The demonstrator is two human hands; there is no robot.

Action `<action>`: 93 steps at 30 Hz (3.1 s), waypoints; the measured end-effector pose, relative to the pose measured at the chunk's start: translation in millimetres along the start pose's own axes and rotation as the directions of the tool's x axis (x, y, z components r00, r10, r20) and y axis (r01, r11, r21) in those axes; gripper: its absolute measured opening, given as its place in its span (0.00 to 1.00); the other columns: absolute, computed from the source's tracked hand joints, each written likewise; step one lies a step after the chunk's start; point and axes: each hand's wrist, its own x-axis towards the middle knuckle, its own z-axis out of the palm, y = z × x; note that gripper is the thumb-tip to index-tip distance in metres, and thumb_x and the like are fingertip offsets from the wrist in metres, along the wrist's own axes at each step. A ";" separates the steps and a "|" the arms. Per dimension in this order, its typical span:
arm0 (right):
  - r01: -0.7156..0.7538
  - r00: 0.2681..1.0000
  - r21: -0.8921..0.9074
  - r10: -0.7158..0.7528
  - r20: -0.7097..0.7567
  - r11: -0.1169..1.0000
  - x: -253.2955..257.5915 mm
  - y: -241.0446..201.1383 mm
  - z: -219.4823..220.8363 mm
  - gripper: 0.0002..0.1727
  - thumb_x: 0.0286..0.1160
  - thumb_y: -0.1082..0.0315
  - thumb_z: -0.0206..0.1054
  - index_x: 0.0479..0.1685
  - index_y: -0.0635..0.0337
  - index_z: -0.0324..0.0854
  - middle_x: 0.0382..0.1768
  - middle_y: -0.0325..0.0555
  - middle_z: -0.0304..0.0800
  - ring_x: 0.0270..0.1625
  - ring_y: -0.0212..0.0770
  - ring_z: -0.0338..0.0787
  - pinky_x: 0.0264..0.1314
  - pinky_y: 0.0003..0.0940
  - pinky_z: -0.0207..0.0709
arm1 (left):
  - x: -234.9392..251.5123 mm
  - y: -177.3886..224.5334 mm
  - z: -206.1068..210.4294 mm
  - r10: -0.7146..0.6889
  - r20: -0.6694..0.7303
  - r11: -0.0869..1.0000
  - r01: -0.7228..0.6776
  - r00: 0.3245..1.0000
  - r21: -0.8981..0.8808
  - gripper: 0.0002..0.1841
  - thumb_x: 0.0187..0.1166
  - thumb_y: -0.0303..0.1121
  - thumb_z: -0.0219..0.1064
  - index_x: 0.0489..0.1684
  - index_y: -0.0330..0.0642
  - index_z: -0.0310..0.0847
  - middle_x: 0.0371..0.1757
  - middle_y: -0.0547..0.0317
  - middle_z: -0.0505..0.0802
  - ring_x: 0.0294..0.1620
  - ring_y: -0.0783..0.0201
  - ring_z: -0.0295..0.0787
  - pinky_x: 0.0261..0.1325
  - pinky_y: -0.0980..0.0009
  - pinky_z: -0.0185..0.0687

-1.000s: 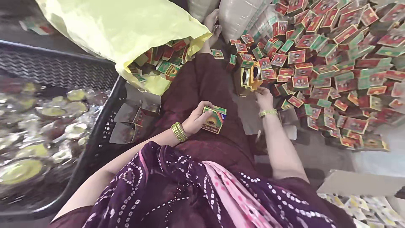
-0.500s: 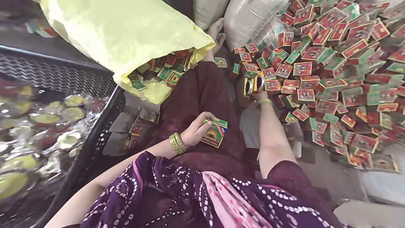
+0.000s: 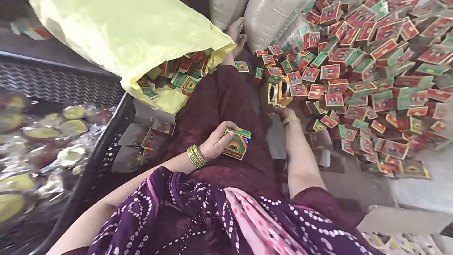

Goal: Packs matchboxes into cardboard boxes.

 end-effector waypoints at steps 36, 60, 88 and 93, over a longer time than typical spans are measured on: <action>0.274 0.865 0.468 -0.427 0.261 0.840 -220.6 -59.3 46.5 0.39 0.61 0.67 0.83 0.76 0.62 0.70 0.60 0.57 0.85 0.54 0.44 0.90 0.54 0.39 0.88 | -10.6 4.0 8.7 0.151 -0.097 0.961 -0.123 0.984 0.249 0.40 0.72 0.44 0.76 0.76 0.30 0.58 0.66 0.45 0.84 0.64 0.63 0.85 0.68 0.65 0.85; -0.086 0.917 -0.336 -0.058 -0.395 0.938 -44.6 33.3 -192.6 0.34 0.74 0.51 0.73 0.68 0.73 0.80 0.66 0.77 0.83 0.72 0.74 0.81 0.73 0.75 0.70 | -3.9 -5.9 4.4 -0.192 -0.164 0.980 0.198 0.967 0.015 0.30 0.83 0.38 0.58 0.81 0.37 0.53 0.65 0.49 0.85 0.47 0.64 0.94 0.49 0.66 0.93; 0.943 0.328 0.051 -0.945 0.016 0.328 -273.8 -31.3 -40.2 0.11 0.83 0.67 0.67 0.53 0.60 0.92 0.48 0.42 0.96 0.49 0.30 0.94 0.56 0.31 0.90 | -15.2 21.9 16.6 0.072 0.110 0.966 -0.097 0.991 0.240 0.47 0.60 0.44 0.87 0.78 0.29 0.64 0.67 0.51 0.89 0.70 0.68 0.85 0.78 0.66 0.81; 0.623 0.696 -0.359 -0.702 -0.151 0.695 -248.5 11.1 -120.5 0.15 0.87 0.58 0.63 0.59 0.55 0.89 0.51 0.47 0.95 0.50 0.43 0.94 0.57 0.48 0.88 | -19.0 9.1 13.5 -0.028 0.018 0.998 0.027 0.999 0.061 0.46 0.67 0.45 0.83 0.82 0.33 0.60 0.62 0.53 0.91 0.61 0.63 0.92 0.66 0.60 0.91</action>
